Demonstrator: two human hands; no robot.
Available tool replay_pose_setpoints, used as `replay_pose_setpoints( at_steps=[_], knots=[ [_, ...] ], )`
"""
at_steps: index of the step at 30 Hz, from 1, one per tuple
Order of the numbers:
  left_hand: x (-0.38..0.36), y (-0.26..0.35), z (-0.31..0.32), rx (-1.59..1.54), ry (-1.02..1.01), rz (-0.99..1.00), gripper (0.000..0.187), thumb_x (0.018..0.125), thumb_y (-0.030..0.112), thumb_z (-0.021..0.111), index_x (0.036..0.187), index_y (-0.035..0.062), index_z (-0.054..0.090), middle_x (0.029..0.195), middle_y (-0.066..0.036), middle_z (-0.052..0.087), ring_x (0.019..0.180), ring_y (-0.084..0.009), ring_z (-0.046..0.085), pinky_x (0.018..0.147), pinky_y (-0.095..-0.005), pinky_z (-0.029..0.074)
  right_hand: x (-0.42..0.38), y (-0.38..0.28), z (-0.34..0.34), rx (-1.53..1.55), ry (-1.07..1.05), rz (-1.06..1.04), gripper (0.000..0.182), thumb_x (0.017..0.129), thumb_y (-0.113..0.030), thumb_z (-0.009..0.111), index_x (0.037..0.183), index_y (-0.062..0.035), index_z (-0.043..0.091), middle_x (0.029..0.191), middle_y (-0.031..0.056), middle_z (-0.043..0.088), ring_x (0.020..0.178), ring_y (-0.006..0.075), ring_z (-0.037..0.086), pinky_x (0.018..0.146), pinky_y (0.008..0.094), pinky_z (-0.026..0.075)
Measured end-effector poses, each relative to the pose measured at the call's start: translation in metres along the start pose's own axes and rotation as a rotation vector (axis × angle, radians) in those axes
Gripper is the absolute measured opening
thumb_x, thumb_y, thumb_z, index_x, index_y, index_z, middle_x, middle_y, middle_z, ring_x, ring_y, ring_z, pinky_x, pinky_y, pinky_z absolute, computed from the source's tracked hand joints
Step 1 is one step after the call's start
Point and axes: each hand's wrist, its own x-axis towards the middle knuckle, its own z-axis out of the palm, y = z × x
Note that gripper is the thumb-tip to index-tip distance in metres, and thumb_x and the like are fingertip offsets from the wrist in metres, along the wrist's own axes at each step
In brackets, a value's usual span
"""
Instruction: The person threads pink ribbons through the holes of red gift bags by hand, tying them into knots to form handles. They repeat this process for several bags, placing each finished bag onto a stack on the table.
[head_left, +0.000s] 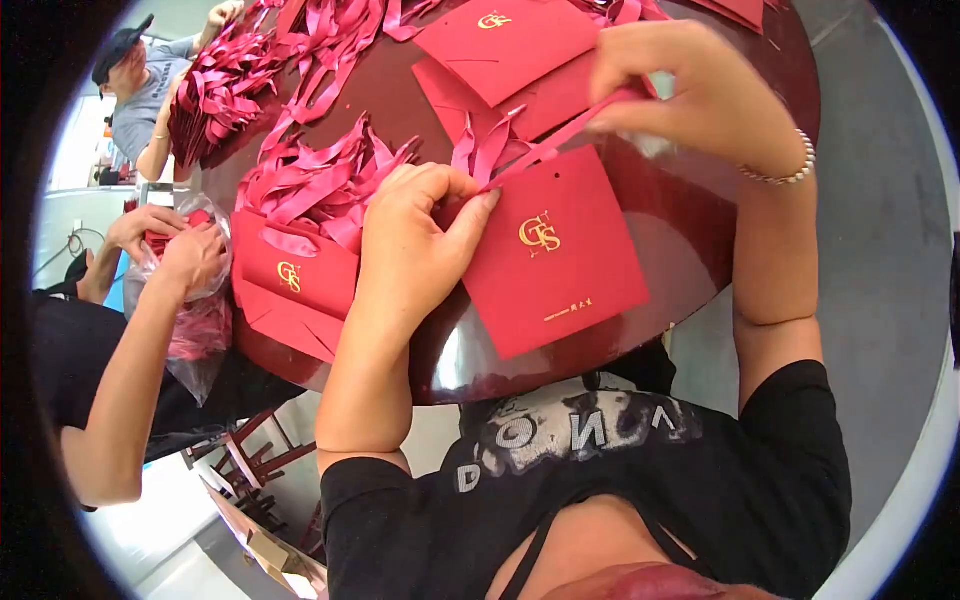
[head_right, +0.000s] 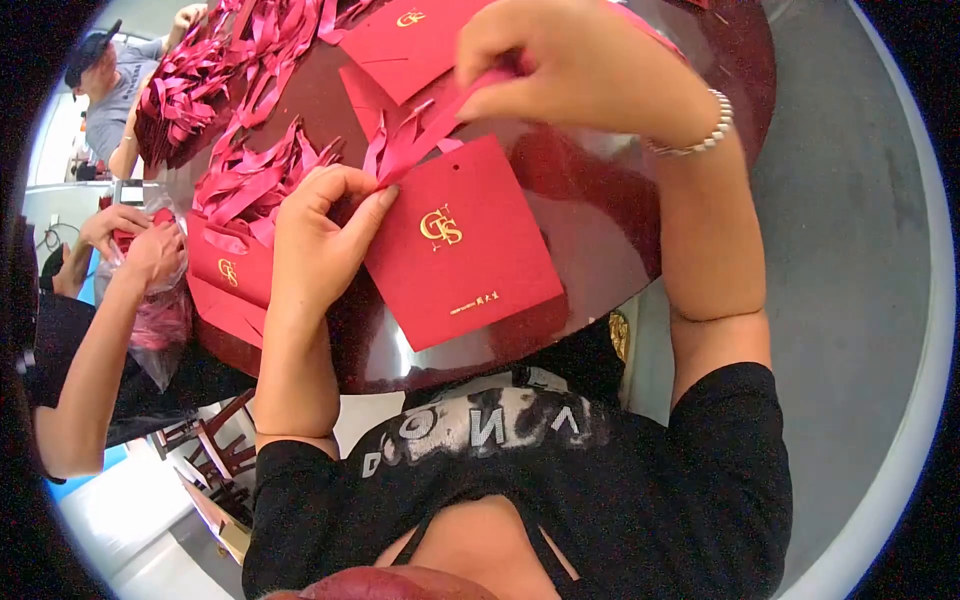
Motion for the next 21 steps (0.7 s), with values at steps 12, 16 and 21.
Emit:
replay_pose_setpoints(
  at_steps=[12, 16, 21],
  knots=[
    [0.001, 0.013, -0.011, 0.08, -0.1, 0.041, 0.027, 0.088, 0.023, 0.073, 0.101, -0.001, 0.073, 0.086, -0.014, 0.068, 0.085, -0.0278, 0.062, 0.079, -0.0368, 0.048, -0.027, 0.016, -0.03, 0.549, 0.045, -0.154, 0.028, 0.069, -0.001, 0.084, 0.091, 0.0019, 0.068, 0.091, 0.01, 0.07, 0.08, 0.0144, 0.066, 0.07, 0.0257, 0.052],
    [0.008, 0.008, -0.001, -0.106, 0.042, 0.11, 0.022, 0.095, 0.017, 0.065, 0.104, -0.0023, 0.071, 0.089, -0.012, 0.067, 0.086, -0.0227, 0.062, 0.078, -0.0338, 0.048, -0.016, 0.01, -0.015, 0.84, -0.027, -0.343, 0.028, 0.065, 0.002, 0.083, 0.088, 0.0041, 0.068, 0.082, 0.0152, 0.07, 0.075, 0.0246, 0.069, 0.067, 0.0316, 0.054],
    [0.005, 0.011, 0.019, -0.25, -0.027, 0.101, 0.024, 0.098, 0.016, 0.062, 0.109, -0.0038, 0.069, 0.099, -0.015, 0.07, 0.093, -0.0247, 0.068, 0.084, -0.034, 0.052, -0.006, -0.008, 0.007, 0.965, -0.087, -0.332, 0.016, 0.073, 0.002, 0.08, 0.084, 0.0049, 0.069, 0.081, 0.0164, 0.071, 0.075, 0.025, 0.069, 0.068, 0.0324, 0.055]
  ],
)
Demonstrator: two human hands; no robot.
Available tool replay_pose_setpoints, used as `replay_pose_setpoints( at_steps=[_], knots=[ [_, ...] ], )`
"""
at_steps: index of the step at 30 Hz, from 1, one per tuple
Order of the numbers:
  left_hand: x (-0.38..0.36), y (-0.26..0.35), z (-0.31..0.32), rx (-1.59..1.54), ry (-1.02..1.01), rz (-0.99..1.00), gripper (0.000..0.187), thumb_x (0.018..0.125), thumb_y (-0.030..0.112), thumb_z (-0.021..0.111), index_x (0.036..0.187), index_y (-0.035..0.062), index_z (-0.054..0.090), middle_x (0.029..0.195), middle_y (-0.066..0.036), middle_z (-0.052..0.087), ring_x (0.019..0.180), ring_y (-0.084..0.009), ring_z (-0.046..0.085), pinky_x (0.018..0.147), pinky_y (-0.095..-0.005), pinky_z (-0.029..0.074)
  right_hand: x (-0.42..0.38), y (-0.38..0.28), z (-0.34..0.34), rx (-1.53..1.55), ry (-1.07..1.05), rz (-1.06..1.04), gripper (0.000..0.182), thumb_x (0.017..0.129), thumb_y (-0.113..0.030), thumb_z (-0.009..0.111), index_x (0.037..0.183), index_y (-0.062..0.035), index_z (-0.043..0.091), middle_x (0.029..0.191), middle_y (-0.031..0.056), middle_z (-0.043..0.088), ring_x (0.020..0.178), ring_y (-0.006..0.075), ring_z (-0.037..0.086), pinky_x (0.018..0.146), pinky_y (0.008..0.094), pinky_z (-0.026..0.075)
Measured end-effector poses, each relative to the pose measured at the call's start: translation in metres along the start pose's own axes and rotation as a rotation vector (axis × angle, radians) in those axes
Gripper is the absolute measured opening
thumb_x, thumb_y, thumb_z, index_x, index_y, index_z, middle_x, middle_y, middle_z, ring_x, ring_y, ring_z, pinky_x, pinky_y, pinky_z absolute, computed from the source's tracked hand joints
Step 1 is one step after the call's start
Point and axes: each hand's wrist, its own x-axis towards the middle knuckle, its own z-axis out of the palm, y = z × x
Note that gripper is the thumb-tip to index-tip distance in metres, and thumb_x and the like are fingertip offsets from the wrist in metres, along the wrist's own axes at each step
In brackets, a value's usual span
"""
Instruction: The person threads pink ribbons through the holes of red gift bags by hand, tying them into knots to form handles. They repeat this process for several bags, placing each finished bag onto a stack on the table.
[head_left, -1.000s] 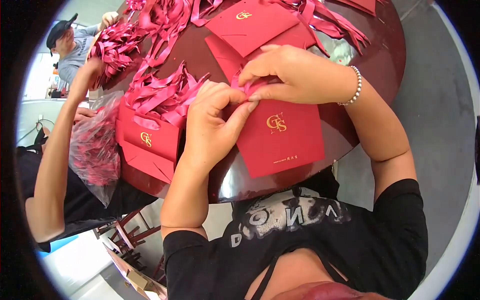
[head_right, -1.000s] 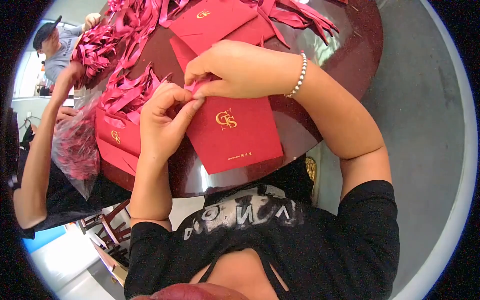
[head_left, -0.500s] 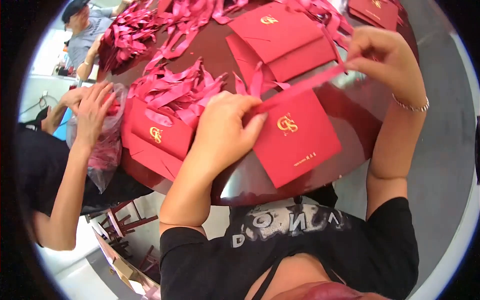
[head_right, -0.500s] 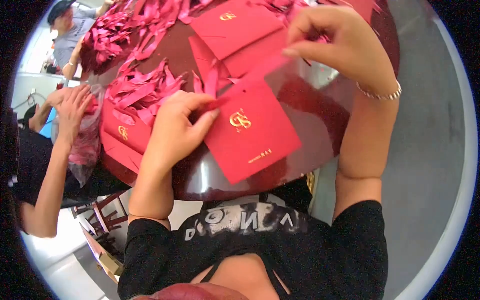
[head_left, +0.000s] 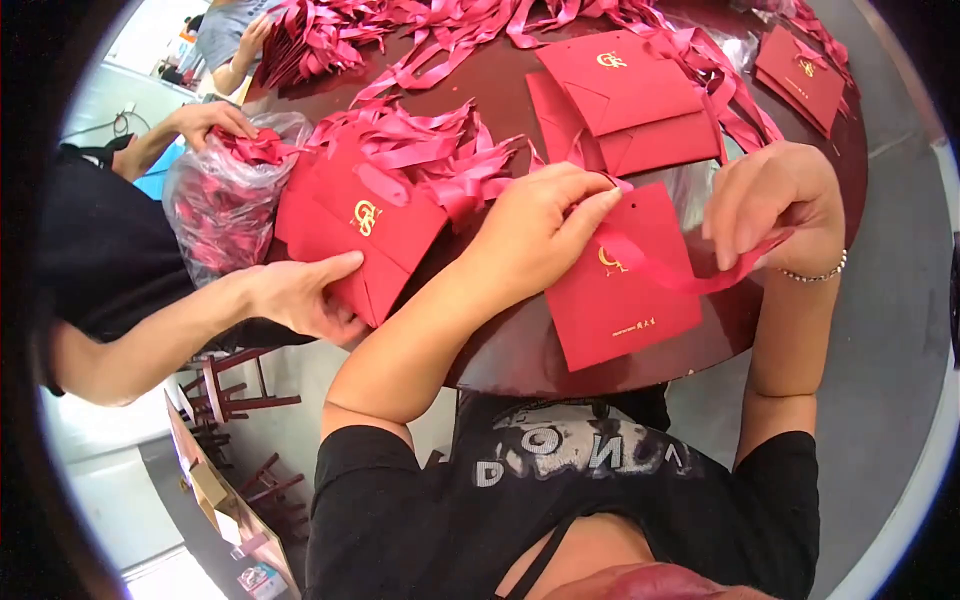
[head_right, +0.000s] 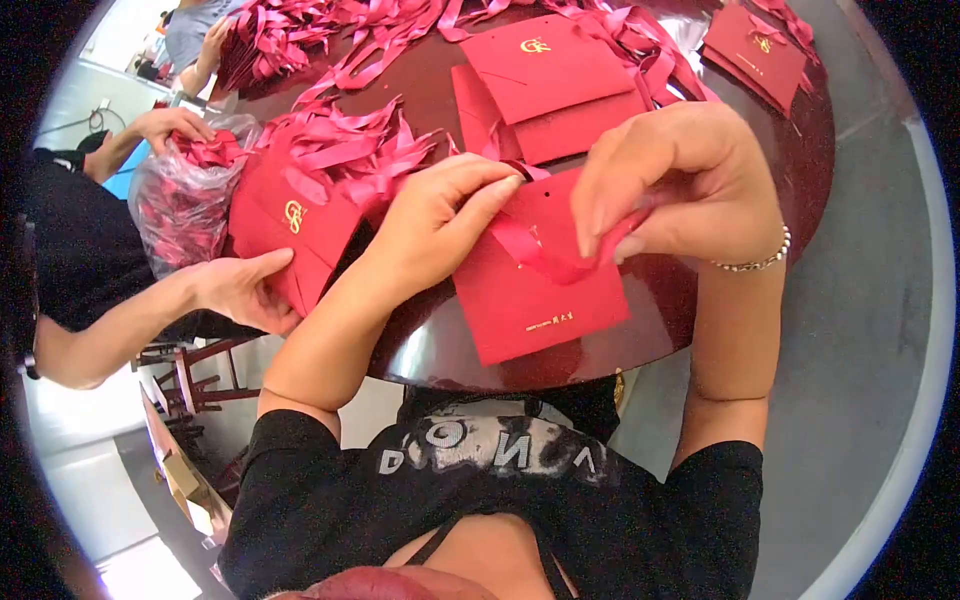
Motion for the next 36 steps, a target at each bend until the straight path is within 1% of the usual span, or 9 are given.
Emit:
replay_pose_setpoints(
  at_steps=[7, 12, 13, 17, 21, 26, 31, 35, 36],
  knots=[
    [-0.003, 0.0, 0.001, 0.01, -0.048, -0.044, 0.027, 0.094, 0.021, 0.066, 0.11, -0.0006, 0.072, 0.098, -0.021, 0.072, 0.09, -0.0316, 0.072, 0.08, -0.0379, 0.055, 0.005, 0.002, 0.025, -0.023, 0.051, 0.297, 0.01, 0.085, 0.004, 0.071, 0.095, 0.0041, 0.072, 0.093, 0.0119, 0.07, 0.086, 0.0181, 0.066, 0.077, 0.0315, 0.053],
    [-0.003, -0.007, -0.001, 0.019, -0.107, -0.11, 0.032, 0.088, 0.021, 0.072, 0.112, -0.0002, 0.072, 0.089, -0.018, 0.074, 0.079, -0.0269, 0.074, 0.073, -0.0356, 0.056, 0.009, 0.003, 0.022, -0.187, -0.108, 0.212, 0.011, 0.09, 0.003, 0.067, 0.1, 0.0033, 0.072, 0.095, 0.009, 0.07, 0.09, 0.0146, 0.065, 0.081, 0.0284, 0.052],
    [-0.001, 0.0, -0.006, 0.062, -0.195, -0.178, 0.027, 0.089, 0.014, 0.068, 0.11, -0.0017, 0.072, 0.096, -0.014, 0.076, 0.089, -0.0145, 0.071, 0.081, -0.0319, 0.055, 0.007, 0.004, 0.022, -0.204, -0.116, 0.214, 0.011, 0.09, 0.002, 0.067, 0.1, 0.0032, 0.072, 0.095, 0.0085, 0.07, 0.09, 0.014, 0.065, 0.082, 0.0278, 0.051],
    [0.002, -0.005, -0.01, -0.018, -0.172, -0.225, 0.016, 0.093, 0.012, 0.068, 0.099, -0.0027, 0.069, 0.088, -0.004, 0.071, 0.084, -0.0095, 0.063, 0.078, -0.0273, 0.051, 0.004, 0.013, 0.022, 0.144, 0.009, 0.247, 0.012, 0.098, -0.004, 0.059, 0.105, 0.004, 0.064, 0.099, 0.0088, 0.068, 0.09, 0.0153, 0.064, 0.085, 0.0283, 0.052],
    [0.005, -0.015, -0.018, -0.176, -0.107, -0.398, 0.015, 0.098, 0.011, 0.064, 0.105, -0.0012, 0.067, 0.093, -0.001, 0.071, 0.082, -0.0048, 0.062, 0.073, -0.022, 0.05, 0.0, 0.021, 0.009, 0.142, 0.214, 0.261, 0.014, 0.1, -0.013, 0.056, 0.102, 0.0007, 0.057, 0.091, 0.0161, 0.065, 0.078, 0.0212, 0.066, 0.07, 0.0296, 0.054],
    [0.0, -0.014, -0.018, -0.324, -0.039, -0.377, 0.014, 0.1, 0.01, 0.063, 0.108, -0.0008, 0.066, 0.091, 0.001, 0.07, 0.079, -0.0024, 0.061, 0.07, -0.02, 0.049, 0.005, 0.018, 0.014, 0.324, 0.271, 0.369, 0.019, 0.1, -0.006, 0.054, 0.115, 0.0043, 0.061, 0.088, 0.0112, 0.068, 0.07, 0.0114, 0.064, 0.059, 0.0229, 0.049],
    [-0.003, -0.009, -0.016, -0.24, 0.001, -0.314, 0.016, 0.1, 0.012, 0.063, 0.108, -0.0009, 0.067, 0.089, 0.001, 0.07, 0.078, -0.0025, 0.06, 0.07, -0.0199, 0.048, 0.01, 0.042, 0.034, -0.559, 0.332, 0.542, 0.014, 0.097, -0.006, 0.06, 0.106, 0.0028, 0.067, 0.076, 0.0016, 0.068, 0.067, 0.0068, 0.061, 0.059, 0.0234, 0.048],
    [-0.009, -0.008, -0.02, -0.099, 0.022, -0.256, 0.016, 0.1, 0.013, 0.063, 0.107, -0.0015, 0.066, 0.086, 0.002, 0.068, 0.078, -0.002, 0.058, 0.069, -0.0201, 0.047, 0.008, 0.063, 0.049, -0.922, 0.284, 0.296, 0.013, 0.088, -0.003, 0.064, 0.1, -0.0001, 0.068, 0.073, 0.0145, 0.067, 0.063, 0.0232, 0.065, 0.061, 0.0311, 0.051],
    [-0.01, -0.009, -0.021, -0.097, 0.031, -0.245, 0.016, 0.1, 0.013, 0.064, 0.106, -0.0018, 0.066, 0.085, 0.002, 0.068, 0.078, -0.0019, 0.058, 0.069, -0.0202, 0.046, 0.01, 0.066, 0.05, -0.944, 0.273, 0.233, 0.015, 0.085, -0.003, 0.064, 0.099, -0.0006, 0.068, 0.078, 0.0197, 0.066, 0.069, 0.0334, 0.067, 0.063, 0.0363, 0.053]
  ],
)
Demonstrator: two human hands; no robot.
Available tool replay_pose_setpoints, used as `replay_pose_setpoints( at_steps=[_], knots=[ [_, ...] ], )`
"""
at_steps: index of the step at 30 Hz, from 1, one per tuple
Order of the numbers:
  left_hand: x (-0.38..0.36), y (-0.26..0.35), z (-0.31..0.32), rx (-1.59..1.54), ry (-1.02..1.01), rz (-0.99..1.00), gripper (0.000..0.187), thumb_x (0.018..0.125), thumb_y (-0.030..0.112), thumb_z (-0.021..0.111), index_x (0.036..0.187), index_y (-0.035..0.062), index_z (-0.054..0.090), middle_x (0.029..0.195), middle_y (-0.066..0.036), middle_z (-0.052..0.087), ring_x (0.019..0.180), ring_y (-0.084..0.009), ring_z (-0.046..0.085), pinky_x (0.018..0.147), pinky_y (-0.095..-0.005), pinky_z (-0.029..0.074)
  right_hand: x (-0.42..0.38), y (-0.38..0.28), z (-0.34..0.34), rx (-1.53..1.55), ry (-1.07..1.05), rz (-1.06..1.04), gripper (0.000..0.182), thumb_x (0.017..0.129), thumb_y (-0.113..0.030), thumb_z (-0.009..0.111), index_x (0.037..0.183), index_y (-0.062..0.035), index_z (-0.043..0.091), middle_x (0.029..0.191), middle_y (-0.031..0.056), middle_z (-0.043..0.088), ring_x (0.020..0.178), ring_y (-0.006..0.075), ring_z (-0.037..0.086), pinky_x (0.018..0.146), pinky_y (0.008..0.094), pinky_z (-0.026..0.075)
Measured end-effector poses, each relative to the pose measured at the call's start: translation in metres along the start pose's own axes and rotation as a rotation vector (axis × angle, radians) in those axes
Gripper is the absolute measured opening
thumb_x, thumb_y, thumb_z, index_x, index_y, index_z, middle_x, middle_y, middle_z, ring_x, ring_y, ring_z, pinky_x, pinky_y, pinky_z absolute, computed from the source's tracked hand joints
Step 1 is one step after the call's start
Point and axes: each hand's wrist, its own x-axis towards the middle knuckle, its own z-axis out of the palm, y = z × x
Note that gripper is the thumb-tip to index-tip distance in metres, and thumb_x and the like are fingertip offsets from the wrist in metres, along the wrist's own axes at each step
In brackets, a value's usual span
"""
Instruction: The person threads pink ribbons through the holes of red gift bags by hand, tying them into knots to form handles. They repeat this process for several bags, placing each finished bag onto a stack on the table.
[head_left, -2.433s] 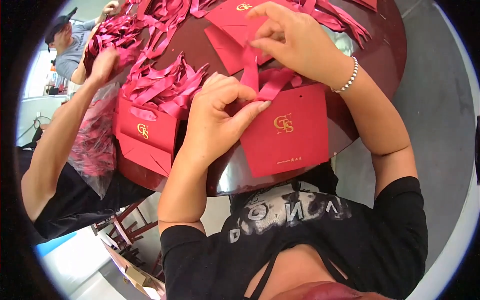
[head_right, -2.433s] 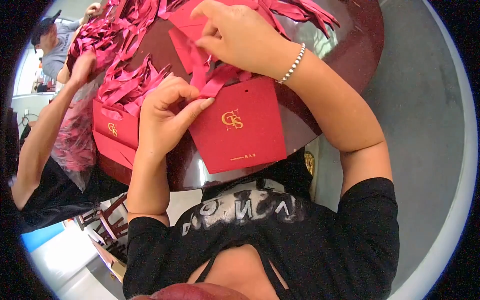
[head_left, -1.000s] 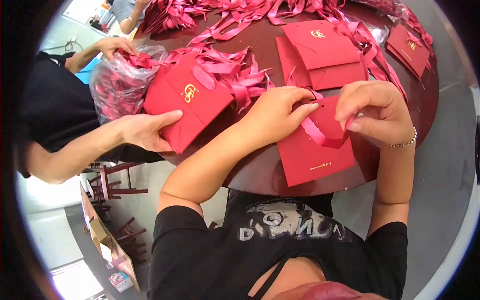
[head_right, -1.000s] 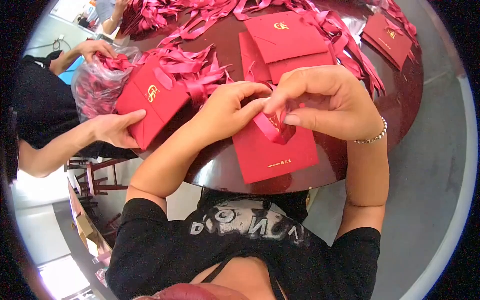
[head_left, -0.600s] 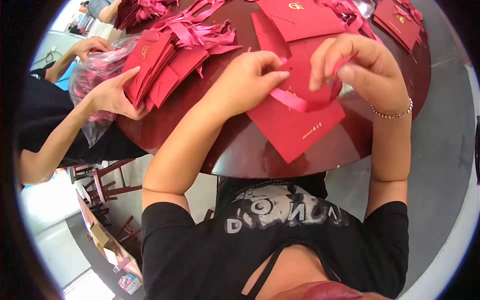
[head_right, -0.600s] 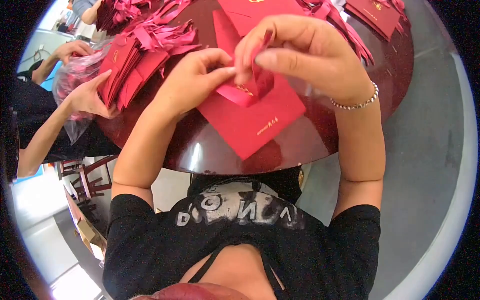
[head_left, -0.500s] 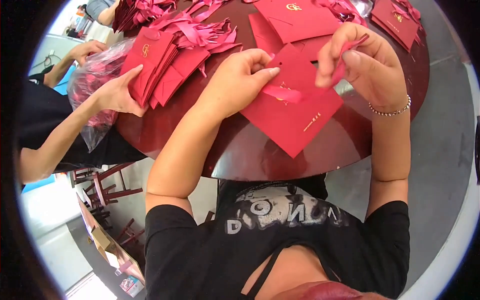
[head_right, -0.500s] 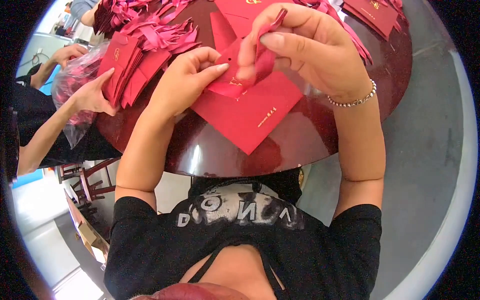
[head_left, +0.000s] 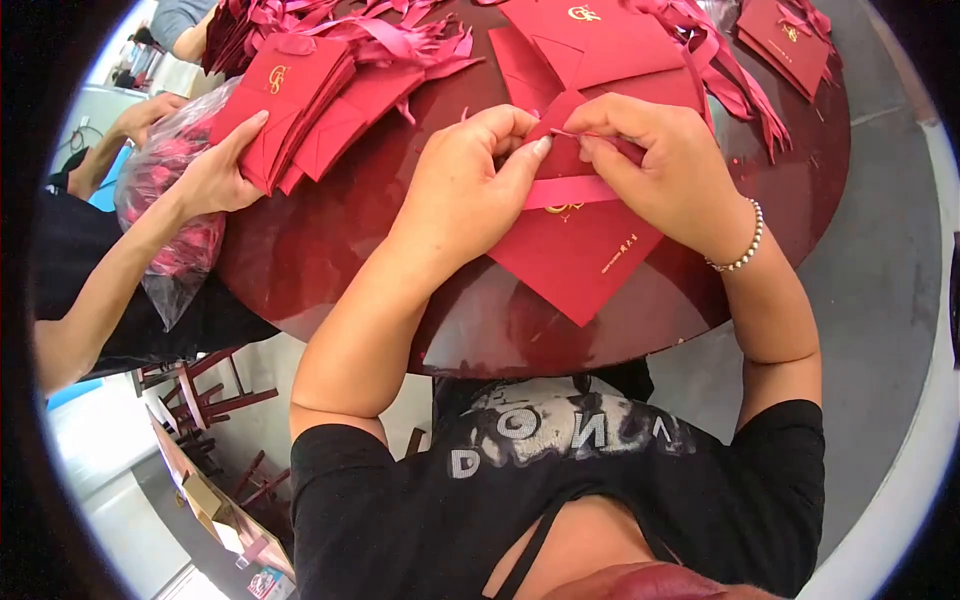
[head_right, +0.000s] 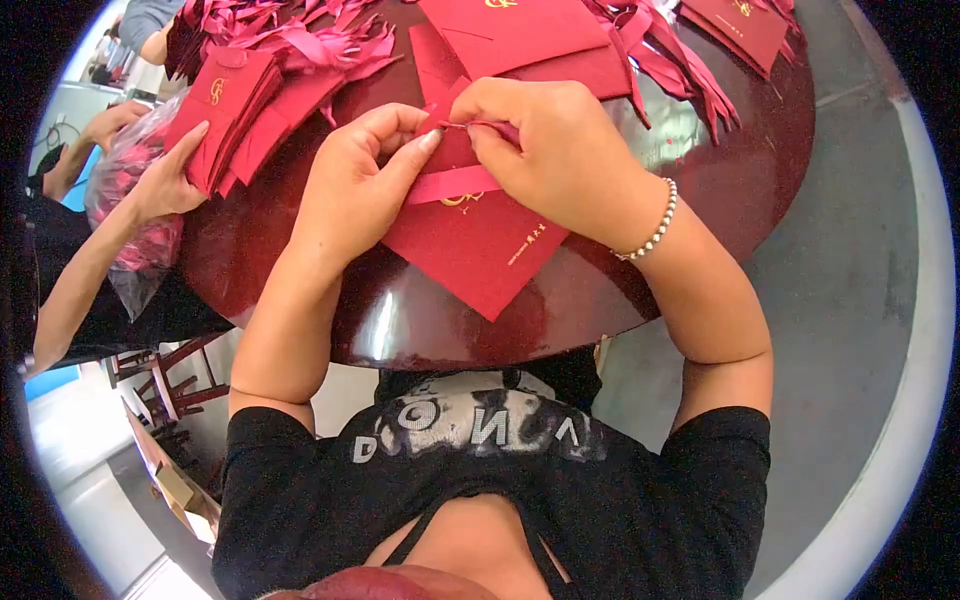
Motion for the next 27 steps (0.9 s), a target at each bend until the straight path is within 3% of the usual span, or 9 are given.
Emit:
replay_pose_setpoints(
  at_steps=[13, 18, 23, 27],
  knots=[
    [0.001, -0.003, 0.003, 0.031, 0.036, 0.033, 0.016, 0.101, 0.014, 0.062, 0.1, -0.0018, 0.067, 0.082, 0.003, 0.067, 0.077, -0.0029, 0.056, 0.068, -0.0236, 0.047, 0.002, -0.014, 0.005, -0.162, 0.065, -0.046, 0.012, 0.081, -0.002, 0.066, 0.092, -0.0001, 0.071, 0.084, 0.0174, 0.07, 0.075, 0.034, 0.069, 0.068, 0.0402, 0.056],
    [-0.001, 0.0, 0.003, 0.068, 0.064, 0.12, 0.015, 0.096, 0.013, 0.063, 0.098, -0.0015, 0.066, 0.081, -0.017, 0.068, 0.072, -0.02, 0.065, 0.072, -0.0343, 0.051, 0.002, -0.014, 0.008, -0.067, 0.031, -0.048, 0.01, 0.083, 0.001, 0.067, 0.093, 0.0015, 0.07, 0.083, 0.0166, 0.068, 0.075, 0.0337, 0.068, 0.068, 0.0394, 0.054],
    [0.002, 0.005, 0.004, 0.094, 0.044, 0.127, 0.014, 0.096, 0.012, 0.061, 0.098, -0.0022, 0.065, 0.081, -0.017, 0.069, 0.073, -0.0226, 0.068, 0.069, -0.0353, 0.051, 0.004, -0.009, 0.002, -0.094, -0.002, 0.005, 0.011, 0.084, -0.002, 0.072, 0.094, 0.0, 0.071, 0.081, 0.0155, 0.067, 0.075, 0.0329, 0.068, 0.068, 0.0382, 0.053],
    [0.001, 0.005, 0.003, 0.111, 0.044, 0.189, 0.012, 0.096, 0.01, 0.061, 0.098, -0.0019, 0.065, 0.082, -0.017, 0.07, 0.072, -0.0235, 0.068, 0.069, -0.0356, 0.051, 0.007, -0.011, -0.003, -0.084, -0.002, 0.03, 0.017, 0.079, -0.003, 0.076, 0.094, -0.0003, 0.069, 0.094, 0.0139, 0.064, 0.088, 0.0322, 0.064, 0.078, 0.0391, 0.051]
  ],
)
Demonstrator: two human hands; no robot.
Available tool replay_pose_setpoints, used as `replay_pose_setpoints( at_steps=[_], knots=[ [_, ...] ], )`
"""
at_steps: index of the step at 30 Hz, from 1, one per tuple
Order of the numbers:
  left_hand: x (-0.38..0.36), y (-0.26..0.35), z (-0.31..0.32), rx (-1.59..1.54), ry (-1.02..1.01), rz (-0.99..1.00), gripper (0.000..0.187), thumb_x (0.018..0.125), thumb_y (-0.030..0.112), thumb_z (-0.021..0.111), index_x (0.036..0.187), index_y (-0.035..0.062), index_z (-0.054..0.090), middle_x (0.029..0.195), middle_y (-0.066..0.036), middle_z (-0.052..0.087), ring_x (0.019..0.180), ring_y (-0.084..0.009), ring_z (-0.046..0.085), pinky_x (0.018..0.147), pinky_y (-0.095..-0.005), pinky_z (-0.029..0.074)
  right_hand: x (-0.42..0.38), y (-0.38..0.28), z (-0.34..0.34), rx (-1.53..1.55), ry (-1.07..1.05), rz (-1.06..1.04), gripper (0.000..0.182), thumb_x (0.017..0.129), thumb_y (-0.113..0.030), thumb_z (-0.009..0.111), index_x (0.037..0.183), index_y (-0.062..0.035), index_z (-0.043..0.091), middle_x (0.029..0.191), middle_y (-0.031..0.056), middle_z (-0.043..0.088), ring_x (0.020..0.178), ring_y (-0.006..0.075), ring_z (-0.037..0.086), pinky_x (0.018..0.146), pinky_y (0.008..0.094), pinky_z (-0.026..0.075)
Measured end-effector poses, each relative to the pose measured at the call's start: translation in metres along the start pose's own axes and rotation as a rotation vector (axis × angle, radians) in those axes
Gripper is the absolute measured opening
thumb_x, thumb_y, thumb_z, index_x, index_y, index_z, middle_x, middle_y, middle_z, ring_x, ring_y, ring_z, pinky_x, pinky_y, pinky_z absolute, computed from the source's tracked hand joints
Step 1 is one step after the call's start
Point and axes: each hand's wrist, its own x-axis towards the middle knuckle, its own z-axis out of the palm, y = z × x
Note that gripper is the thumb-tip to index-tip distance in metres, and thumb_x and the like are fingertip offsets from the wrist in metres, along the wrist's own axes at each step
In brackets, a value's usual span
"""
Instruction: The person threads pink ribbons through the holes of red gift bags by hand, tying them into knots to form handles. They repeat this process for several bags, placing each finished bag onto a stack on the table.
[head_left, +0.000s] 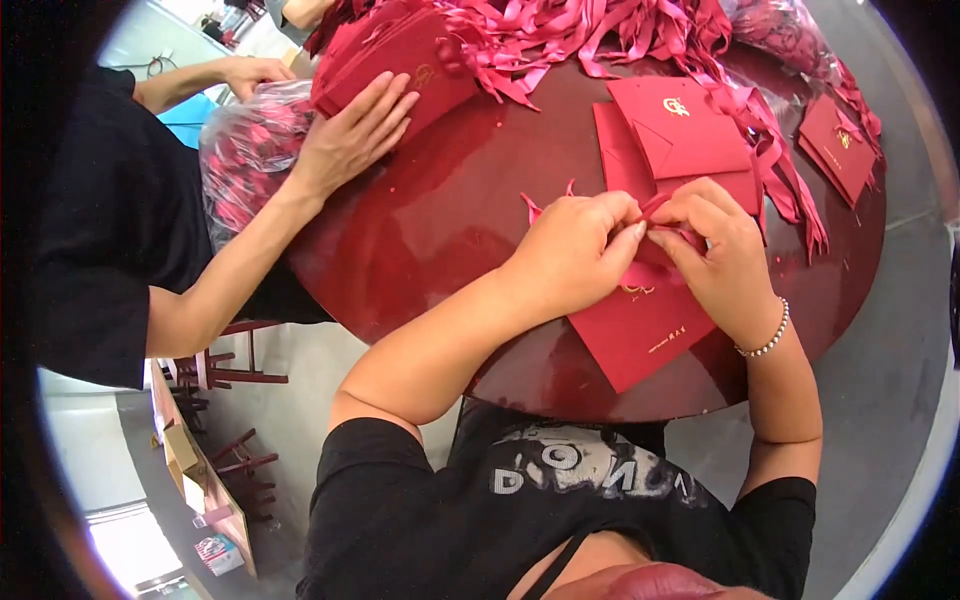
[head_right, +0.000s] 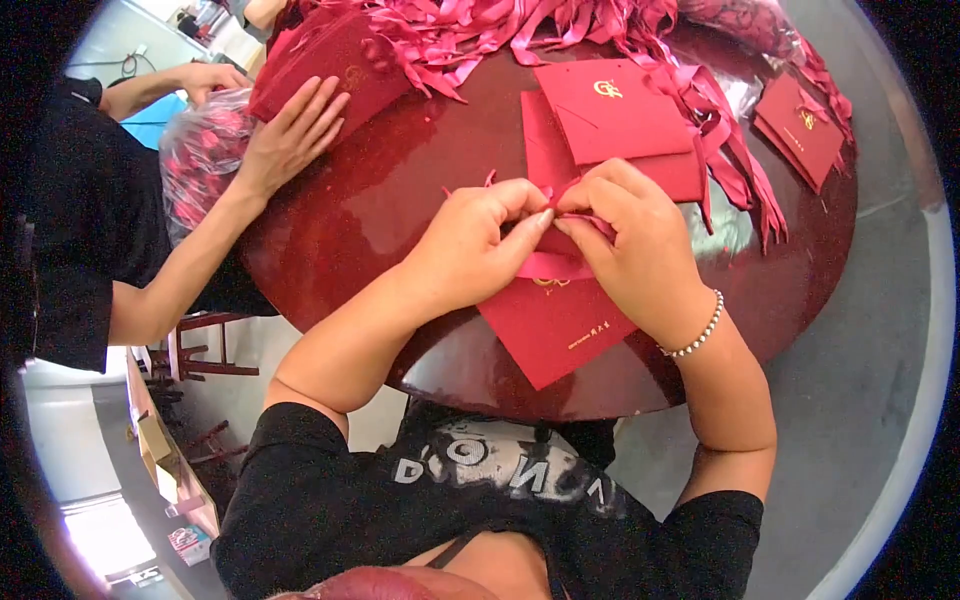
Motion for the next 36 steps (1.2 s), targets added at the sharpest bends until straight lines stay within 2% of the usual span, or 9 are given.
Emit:
replay_pose_setpoints(
  at_steps=[5, 9, 17, 20, 23, 26, 30, 33, 36],
  knots=[
    [-0.004, 0.007, -0.002, -0.031, -0.025, 0.063, 0.007, 0.094, 0.008, 0.063, 0.096, 0.001, 0.063, 0.08, -0.017, 0.068, 0.072, -0.0292, 0.069, 0.064, -0.0386, 0.051, 0.005, 0.003, -0.018, -0.011, -0.079, -0.084, 0.027, 0.073, -0.003, 0.079, 0.096, -0.0017, 0.064, 0.106, 0.0132, 0.059, 0.101, 0.0321, 0.058, 0.088, 0.041, 0.047],
    [-0.007, 0.009, -0.001, 0.128, -0.035, 0.224, 0.01, 0.091, 0.011, 0.064, 0.096, 0.0022, 0.064, 0.081, -0.017, 0.066, 0.075, -0.0363, 0.067, 0.065, -0.0426, 0.051, 0.005, 0.002, -0.022, 0.031, -0.131, -0.112, 0.026, 0.071, -0.003, 0.08, 0.091, -0.0028, 0.062, 0.102, 0.0124, 0.059, 0.098, 0.0313, 0.058, 0.086, 0.0396, 0.048],
    [-0.008, 0.012, -0.007, 0.089, -0.163, 0.259, 0.02, 0.086, 0.022, 0.076, 0.092, 0.0053, 0.067, 0.077, -0.015, 0.067, 0.069, -0.0324, 0.068, 0.06, -0.0391, 0.051, 0.004, 0.006, -0.029, 0.229, -0.299, -0.042, 0.024, 0.071, -0.006, 0.083, 0.079, -0.0011, 0.061, 0.093, 0.0106, 0.064, 0.089, 0.0269, 0.063, 0.08, 0.0342, 0.05],
    [-0.009, 0.013, -0.002, 0.068, -0.181, 0.27, 0.015, 0.086, 0.017, 0.077, 0.09, 0.0046, 0.069, 0.076, -0.014, 0.067, 0.066, -0.0295, 0.068, 0.059, -0.0351, 0.051, 0.004, 0.014, -0.036, 0.448, -0.438, -0.043, 0.015, 0.087, -0.011, 0.075, 0.086, 0.0009, 0.067, 0.096, 0.0111, 0.068, 0.09, 0.0213, 0.065, 0.083, 0.0323, 0.051],
    [-0.01, 0.016, -0.005, 0.083, -0.177, 0.277, 0.016, 0.083, 0.013, 0.08, 0.091, 0.004, 0.07, 0.074, -0.013, 0.066, 0.065, -0.0291, 0.066, 0.059, -0.0346, 0.051, 0.004, 0.017, -0.038, 0.674, -0.493, 0.175, 0.02, 0.1, -0.012, 0.061, 0.095, 0.0074, 0.066, 0.099, 0.012, 0.07, 0.093, 0.0209, 0.065, 0.089, 0.032, 0.051],
    [-0.011, 0.017, -0.007, 0.213, -0.188, 0.385, 0.016, 0.08, 0.01, 0.08, 0.091, 0.0047, 0.07, 0.076, -0.012, 0.067, 0.068, -0.0296, 0.066, 0.061, -0.0352, 0.051, 0.002, 0.024, -0.033, 0.563, -0.579, -0.041, 0.023, 0.1, -0.014, 0.062, 0.099, 0.0082, 0.067, 0.1, 0.0126, 0.07, 0.094, 0.0205, 0.065, 0.09, 0.0323, 0.051],
    [-0.015, 0.019, -0.003, 0.211, -0.24, 0.511, 0.022, 0.075, 0.013, 0.083, 0.087, 0.0046, 0.067, 0.077, -0.01, 0.066, 0.068, -0.0298, 0.066, 0.061, -0.0365, 0.051, 0.002, 0.02, -0.035, 0.53, -0.73, -0.101, 0.018, 0.092, -0.004, 0.063, 0.105, 0.0068, 0.069, 0.105, 0.0176, 0.071, 0.1, 0.025, 0.067, 0.092, 0.0343, 0.051],
    [-0.016, 0.025, 0.004, 0.162, -0.297, 0.555, 0.024, 0.074, 0.014, 0.084, 0.086, 0.0043, 0.066, 0.076, -0.01, 0.066, 0.068, -0.0296, 0.065, 0.061, -0.0367, 0.051, -0.003, 0.027, -0.027, 0.689, -0.813, -0.147, 0.015, 0.079, 0.0, 0.071, 0.092, 0.0078, 0.071, 0.1, 0.0189, 0.071, 0.091, 0.0279, 0.068, 0.083, 0.0344, 0.053],
    [-0.016, 0.026, 0.01, 0.149, -0.368, 0.518, 0.024, 0.074, 0.013, 0.084, 0.086, 0.0038, 0.066, 0.076, -0.01, 0.066, 0.068, -0.0303, 0.066, 0.061, -0.0365, 0.052, -0.004, 0.032, -0.029, 0.707, -0.93, -0.035, 0.017, 0.074, 0.002, 0.072, 0.09, 0.0075, 0.071, 0.099, 0.0195, 0.071, 0.086, 0.0269, 0.068, 0.078, 0.0333, 0.052]
  ],
)
